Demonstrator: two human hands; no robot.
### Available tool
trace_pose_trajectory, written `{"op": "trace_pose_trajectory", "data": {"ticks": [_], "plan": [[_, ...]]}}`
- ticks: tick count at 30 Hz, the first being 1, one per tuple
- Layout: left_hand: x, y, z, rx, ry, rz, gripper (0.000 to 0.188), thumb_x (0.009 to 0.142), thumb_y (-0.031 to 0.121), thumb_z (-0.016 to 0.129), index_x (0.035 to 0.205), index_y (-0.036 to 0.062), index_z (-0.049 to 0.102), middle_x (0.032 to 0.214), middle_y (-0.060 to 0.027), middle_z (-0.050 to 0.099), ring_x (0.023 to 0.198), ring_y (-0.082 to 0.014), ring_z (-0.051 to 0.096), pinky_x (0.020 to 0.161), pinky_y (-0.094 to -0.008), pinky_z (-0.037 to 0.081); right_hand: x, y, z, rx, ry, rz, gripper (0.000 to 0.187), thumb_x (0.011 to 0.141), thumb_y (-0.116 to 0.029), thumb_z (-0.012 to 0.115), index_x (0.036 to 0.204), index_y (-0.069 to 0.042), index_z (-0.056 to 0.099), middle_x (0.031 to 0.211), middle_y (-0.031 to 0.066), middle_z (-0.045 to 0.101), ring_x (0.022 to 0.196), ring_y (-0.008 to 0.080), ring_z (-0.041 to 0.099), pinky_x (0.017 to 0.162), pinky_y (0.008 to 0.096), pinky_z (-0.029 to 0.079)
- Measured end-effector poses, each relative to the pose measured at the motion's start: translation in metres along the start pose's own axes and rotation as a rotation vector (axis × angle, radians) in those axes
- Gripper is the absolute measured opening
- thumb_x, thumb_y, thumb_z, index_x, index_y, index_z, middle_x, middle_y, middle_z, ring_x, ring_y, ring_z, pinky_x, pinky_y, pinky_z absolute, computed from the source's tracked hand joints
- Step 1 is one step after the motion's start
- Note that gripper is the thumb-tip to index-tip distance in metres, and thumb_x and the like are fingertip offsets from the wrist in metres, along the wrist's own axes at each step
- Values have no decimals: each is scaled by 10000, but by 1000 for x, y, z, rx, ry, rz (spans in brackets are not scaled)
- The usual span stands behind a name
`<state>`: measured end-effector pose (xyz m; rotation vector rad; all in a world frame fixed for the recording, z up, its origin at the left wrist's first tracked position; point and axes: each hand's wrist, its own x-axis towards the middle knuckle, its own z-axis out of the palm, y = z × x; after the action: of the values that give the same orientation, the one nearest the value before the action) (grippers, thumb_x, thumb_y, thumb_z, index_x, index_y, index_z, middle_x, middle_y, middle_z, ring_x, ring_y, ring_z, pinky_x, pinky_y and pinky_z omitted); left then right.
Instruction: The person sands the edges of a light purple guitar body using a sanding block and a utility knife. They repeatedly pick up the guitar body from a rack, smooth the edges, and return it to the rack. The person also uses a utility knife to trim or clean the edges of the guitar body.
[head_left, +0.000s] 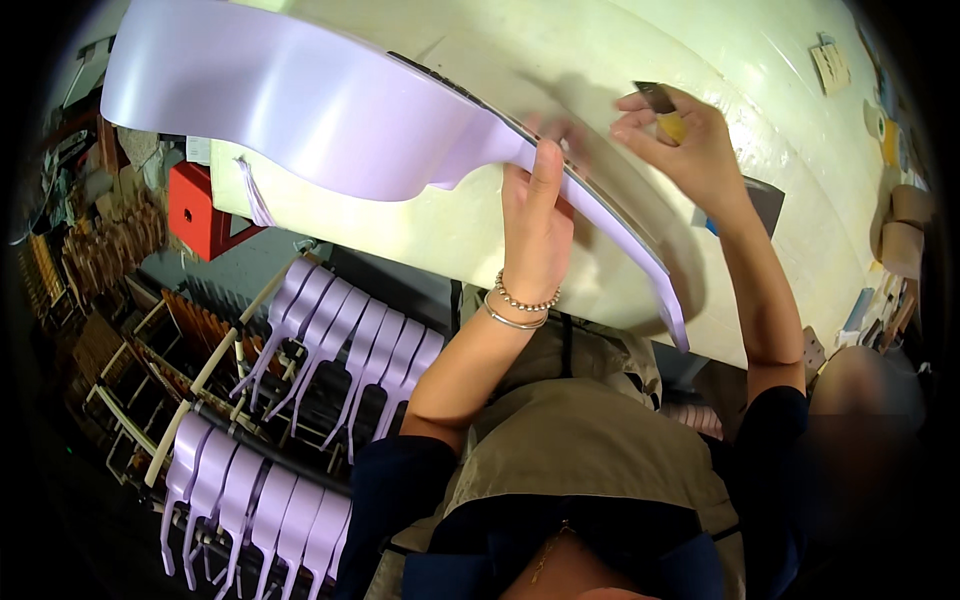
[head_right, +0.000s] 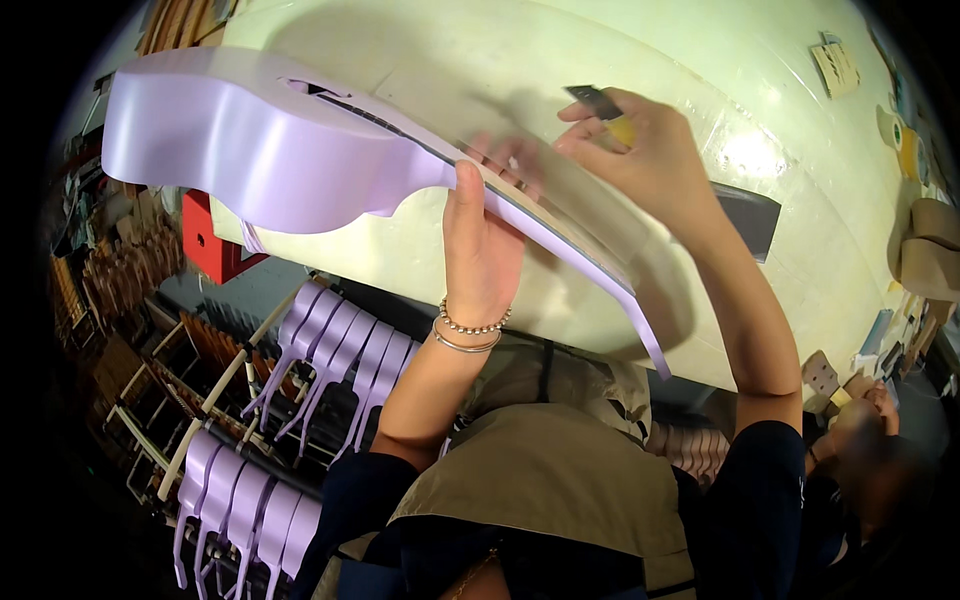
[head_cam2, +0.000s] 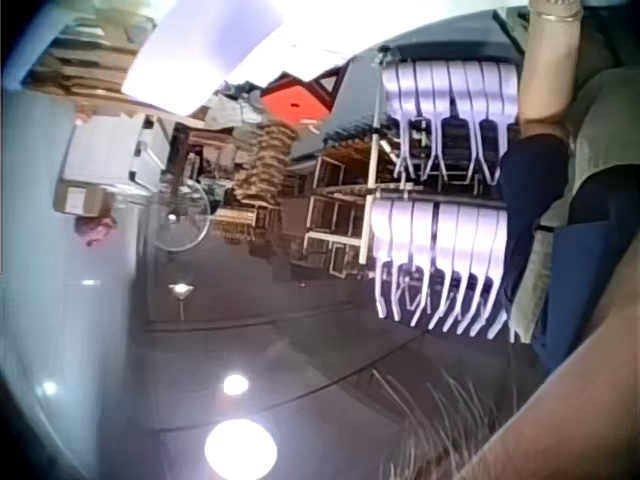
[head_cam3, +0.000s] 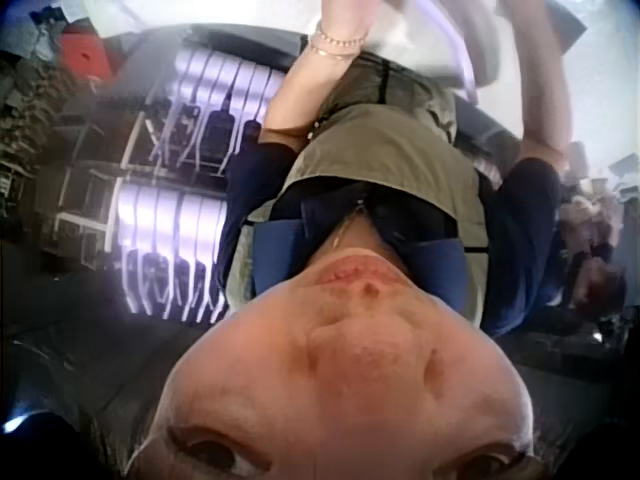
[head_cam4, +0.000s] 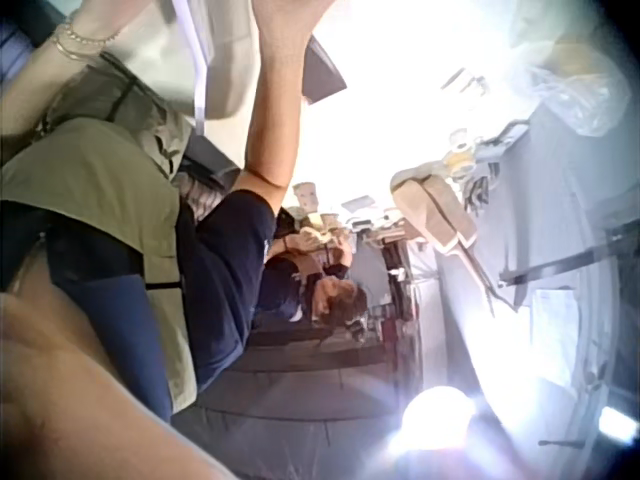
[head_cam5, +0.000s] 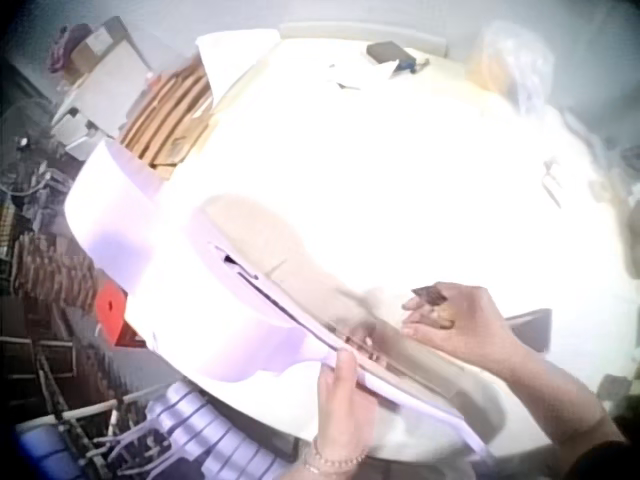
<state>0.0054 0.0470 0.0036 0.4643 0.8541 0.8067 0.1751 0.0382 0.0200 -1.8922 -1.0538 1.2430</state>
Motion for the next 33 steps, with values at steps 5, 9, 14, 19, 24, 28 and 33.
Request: {"op": "trace_pose_trajectory", "data": {"ticks": [5, 9, 14, 19, 24, 28, 33], "plan": [[1, -2, 5, -30, 67, 4, 752, 866, 485, 504, 1354, -10, 217, 1317, -168, 363, 1208, -256, 383, 1003, -387, 298, -6, 10, 29, -337, 129, -253, 490, 604, -306, 780, 961, -9, 621, 957, 74, 619, 813, 218, 617, 686, 291, 487], [-1, 2, 4, -19, 22, -26, 756, 860, 478, 514, 1353, -12, 217, 1329, -178, 353, 1210, -263, 388, 999, -388, 298, -7, 9, 32, -369, 201, -288, 437, 626, -298, 757, 925, -8, 624, 910, 82, 617, 747, 254, 606, 648, 299, 487], [1, 1, 3, 45, 72, 30, 722, 868, 449, 512, 1342, -17, 229, 1277, -170, 414, 1216, -267, 388, 975, -407, 338, -11, -6, 18, -239, 110, -30, 273, 732, -220, 692, 874, 6, 638, 745, 105, 611, 640, 137, 577, 557, 267, 467], [2, 10, 9, -104, 44, 60, 661, 874, 329, 546, 1321, -35, 223, 1110, -125, 470, 1036, -215, 489, 891, -356, 400, -30, -13, 19, 35, -46, -227, 320, 766, -283, 689, 922, -4, 665, 738, 55, 618, 525, 49, 396, 440, 226, 308], [5, 10, 12, -141, 124, 48, 455, 866, 236, 577, 1158, -12, 330, 837, -63, 489, 762, -143, 531, 685, -296, 453, -26, -14, 6, 42, -215, -187, 252, 845, -234, 595, 1000, -42, 647, 724, 8, 607, 556, 46, 406, 467, 205, 308], [10, 5, 9, -109, 124, 80, 260, 859, 250, 587, 953, 65, 433, 720, -26, 472, 667, -137, 496, 619, -315, 437, -7, -43, -7, -8, -152, -212, 237, 912, -151, 447, 1074, -72, 600, 672, 13, 574, 569, 74, 454, 539, 214, 376], [10, 6, 9, -72, 107, 57, 205, 860, 235, 585, 924, 85, 461, 691, -14, 471, 656, -140, 488, 605, -328, 426, 24, -56, 19, -374, -142, -600, 145, 829, -102, 526, 943, -47, 599, 737, 40, 589, 633, 140, 511, 596, 271, 423]]}}
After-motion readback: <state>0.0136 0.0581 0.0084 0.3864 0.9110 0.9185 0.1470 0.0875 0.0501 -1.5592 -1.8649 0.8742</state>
